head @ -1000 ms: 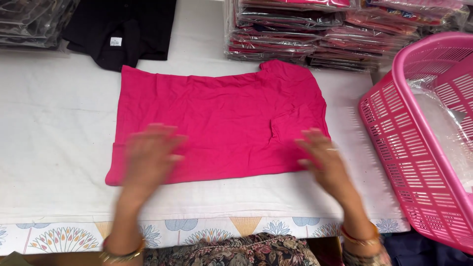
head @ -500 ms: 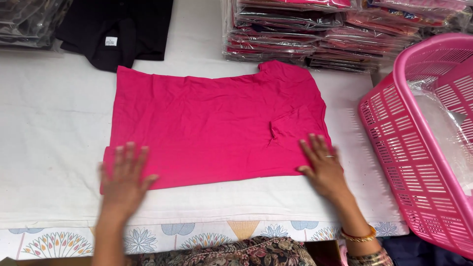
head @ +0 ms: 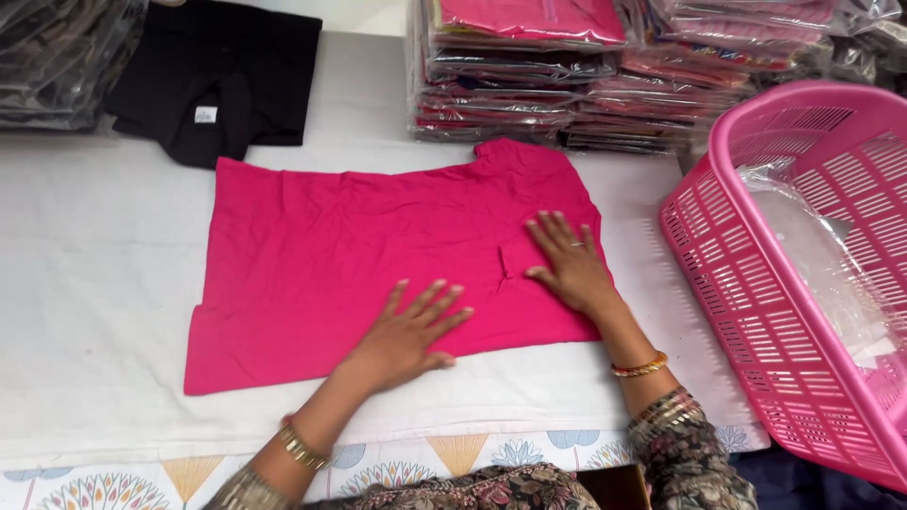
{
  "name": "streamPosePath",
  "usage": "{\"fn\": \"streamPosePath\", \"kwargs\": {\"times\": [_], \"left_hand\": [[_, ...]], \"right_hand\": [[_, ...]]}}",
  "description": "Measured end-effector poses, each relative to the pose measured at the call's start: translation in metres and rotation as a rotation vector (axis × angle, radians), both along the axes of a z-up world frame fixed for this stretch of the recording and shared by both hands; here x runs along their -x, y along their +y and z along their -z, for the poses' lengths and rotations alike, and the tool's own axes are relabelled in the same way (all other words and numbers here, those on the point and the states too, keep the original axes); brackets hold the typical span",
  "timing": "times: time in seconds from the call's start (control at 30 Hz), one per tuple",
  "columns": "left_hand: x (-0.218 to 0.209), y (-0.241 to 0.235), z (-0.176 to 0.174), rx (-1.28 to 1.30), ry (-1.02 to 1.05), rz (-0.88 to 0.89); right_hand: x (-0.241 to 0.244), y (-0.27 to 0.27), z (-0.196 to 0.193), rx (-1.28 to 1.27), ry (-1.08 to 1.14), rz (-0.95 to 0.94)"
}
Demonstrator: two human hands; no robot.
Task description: The person folds a pink t-shirt on a table, places it into a clear plastic bag, and sets it aside. They then fold a second, darker pink t-shirt and place it on a stack of other folded clothes.
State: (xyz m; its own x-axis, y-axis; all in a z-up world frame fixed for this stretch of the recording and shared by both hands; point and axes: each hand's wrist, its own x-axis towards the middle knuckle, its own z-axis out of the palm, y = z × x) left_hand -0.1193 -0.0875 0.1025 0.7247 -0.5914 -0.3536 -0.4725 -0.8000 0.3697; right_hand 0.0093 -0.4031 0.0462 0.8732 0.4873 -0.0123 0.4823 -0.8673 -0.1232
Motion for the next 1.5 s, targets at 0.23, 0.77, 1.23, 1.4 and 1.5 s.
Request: {"fn": "streamPosePath", "kwargs": {"times": [0.23, 0.77, 1.23, 1.4, 1.5], "left_hand": [[0.014, 0.157, 0.050, -0.195, -0.233, -0.505], [-0.175, 0.218, 0.114, -0.010, -0.345, -0.845], [-0.155, 0.225, 0.088, 0.027, -0.680, -1.053], [-0.149, 0.232, 0.086, 0.320, -0.544, -1.216], [-0.147, 0.238, 0.091, 0.415, -0.599, -1.172]], "right_hand": [[-0.022, -0.067, 0.006, 0.053, 0.038, 0.253], [-0.166, 0.037, 0.024, -0.468, -0.389, 0.222], [-0.164, 0.025, 0.034, -0.503, -0.481, 0.161], [-0.121, 0.022, -0.007, -0.547, -0.690, 0.027], [-0.076, 0.006, -0.021, -0.495, -0.643, -0.028]]}}
